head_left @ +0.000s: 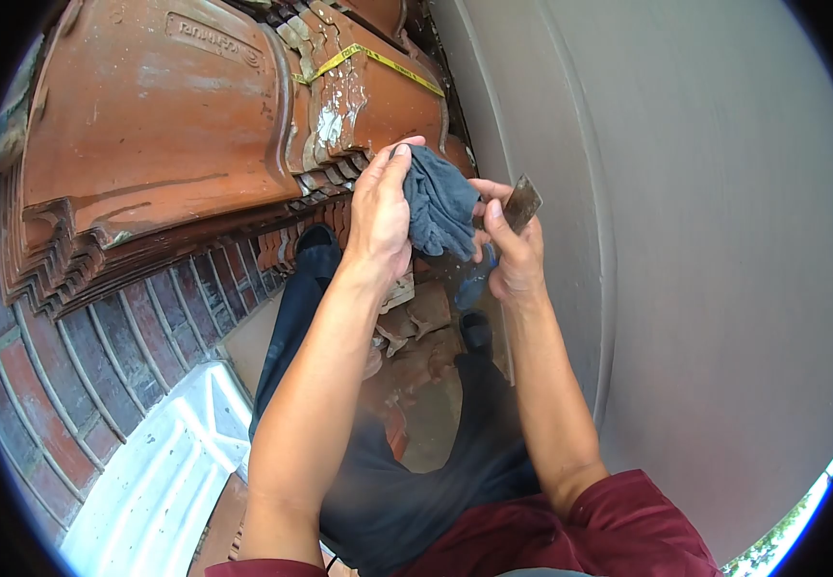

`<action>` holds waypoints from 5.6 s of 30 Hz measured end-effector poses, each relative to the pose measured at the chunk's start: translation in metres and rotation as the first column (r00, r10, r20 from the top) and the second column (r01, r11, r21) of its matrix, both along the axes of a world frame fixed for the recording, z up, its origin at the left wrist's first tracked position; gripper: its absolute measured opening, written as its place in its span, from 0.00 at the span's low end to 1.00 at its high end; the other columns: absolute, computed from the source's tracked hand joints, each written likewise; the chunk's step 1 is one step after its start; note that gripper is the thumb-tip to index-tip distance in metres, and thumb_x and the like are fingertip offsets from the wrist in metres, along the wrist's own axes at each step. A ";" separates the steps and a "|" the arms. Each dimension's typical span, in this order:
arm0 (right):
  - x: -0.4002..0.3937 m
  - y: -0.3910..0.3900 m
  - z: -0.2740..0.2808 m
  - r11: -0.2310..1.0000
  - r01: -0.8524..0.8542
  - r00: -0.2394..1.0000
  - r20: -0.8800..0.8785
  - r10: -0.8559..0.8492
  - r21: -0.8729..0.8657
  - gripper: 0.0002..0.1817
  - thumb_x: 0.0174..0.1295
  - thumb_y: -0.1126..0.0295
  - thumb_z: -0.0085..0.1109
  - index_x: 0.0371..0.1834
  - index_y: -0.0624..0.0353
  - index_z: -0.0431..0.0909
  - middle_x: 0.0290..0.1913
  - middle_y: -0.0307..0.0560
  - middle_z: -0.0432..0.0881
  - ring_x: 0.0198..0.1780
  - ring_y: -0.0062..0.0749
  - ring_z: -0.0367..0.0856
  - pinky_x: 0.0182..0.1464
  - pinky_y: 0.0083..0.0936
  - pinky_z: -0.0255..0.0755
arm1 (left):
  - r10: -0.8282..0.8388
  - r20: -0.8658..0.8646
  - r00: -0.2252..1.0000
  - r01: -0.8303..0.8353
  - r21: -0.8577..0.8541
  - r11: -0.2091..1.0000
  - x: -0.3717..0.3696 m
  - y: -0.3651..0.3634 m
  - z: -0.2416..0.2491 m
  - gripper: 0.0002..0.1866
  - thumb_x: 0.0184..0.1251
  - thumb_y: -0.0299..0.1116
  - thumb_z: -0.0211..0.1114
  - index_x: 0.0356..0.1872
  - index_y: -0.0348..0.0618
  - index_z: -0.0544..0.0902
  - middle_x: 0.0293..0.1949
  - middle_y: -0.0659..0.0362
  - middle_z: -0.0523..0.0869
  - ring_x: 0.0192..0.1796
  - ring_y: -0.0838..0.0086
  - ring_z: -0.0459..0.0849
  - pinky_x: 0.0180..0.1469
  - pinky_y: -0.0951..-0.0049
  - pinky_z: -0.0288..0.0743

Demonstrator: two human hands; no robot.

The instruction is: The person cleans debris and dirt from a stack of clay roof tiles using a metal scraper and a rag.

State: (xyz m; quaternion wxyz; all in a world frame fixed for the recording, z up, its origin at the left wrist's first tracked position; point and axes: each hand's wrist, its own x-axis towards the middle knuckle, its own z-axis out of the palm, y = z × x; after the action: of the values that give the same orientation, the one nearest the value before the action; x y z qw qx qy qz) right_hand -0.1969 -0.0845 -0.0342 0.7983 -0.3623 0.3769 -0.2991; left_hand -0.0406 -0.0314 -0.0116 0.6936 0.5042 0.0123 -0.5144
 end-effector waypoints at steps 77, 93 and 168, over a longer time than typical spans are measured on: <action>0.022 0.025 0.067 0.977 0.186 0.977 -0.085 -0.195 -0.103 0.10 0.59 0.79 0.72 0.42 0.64 0.83 0.37 0.41 0.86 0.36 0.17 0.82 0.39 0.16 0.76 | -0.051 0.689 0.723 -0.054 0.130 0.990 -0.011 -0.002 0.001 0.16 0.74 0.23 0.45 0.54 0.36 0.79 0.33 0.52 0.91 0.34 0.74 0.87 0.41 0.73 0.80; 0.034 0.039 0.034 0.973 0.229 0.969 -0.098 -0.228 0.007 0.06 0.62 0.79 0.70 0.40 0.63 0.84 0.36 0.36 0.84 0.36 0.14 0.79 0.40 0.14 0.72 | -0.016 0.681 0.732 -0.021 0.046 0.999 -0.016 -0.003 0.012 0.15 0.72 0.24 0.46 0.51 0.36 0.80 0.31 0.53 0.90 0.33 0.72 0.88 0.38 0.72 0.80; 0.003 0.003 0.008 0.854 0.200 0.978 -0.153 -0.143 0.480 0.12 0.69 0.63 0.67 0.43 0.60 0.78 0.28 0.42 0.80 0.24 0.24 0.76 0.20 0.20 0.69 | -0.573 0.686 0.448 0.277 0.503 0.819 0.009 0.018 0.008 0.13 0.67 0.37 0.68 0.45 0.39 0.86 0.37 0.42 0.90 0.44 0.51 0.90 0.50 0.58 0.81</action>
State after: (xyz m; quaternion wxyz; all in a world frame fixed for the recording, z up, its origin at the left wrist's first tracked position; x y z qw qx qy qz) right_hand -0.1939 -0.0816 -0.0261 0.8119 -0.1278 0.5156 -0.2422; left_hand -0.0318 -0.0132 -0.0034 0.3733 0.7724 -0.3538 -0.3725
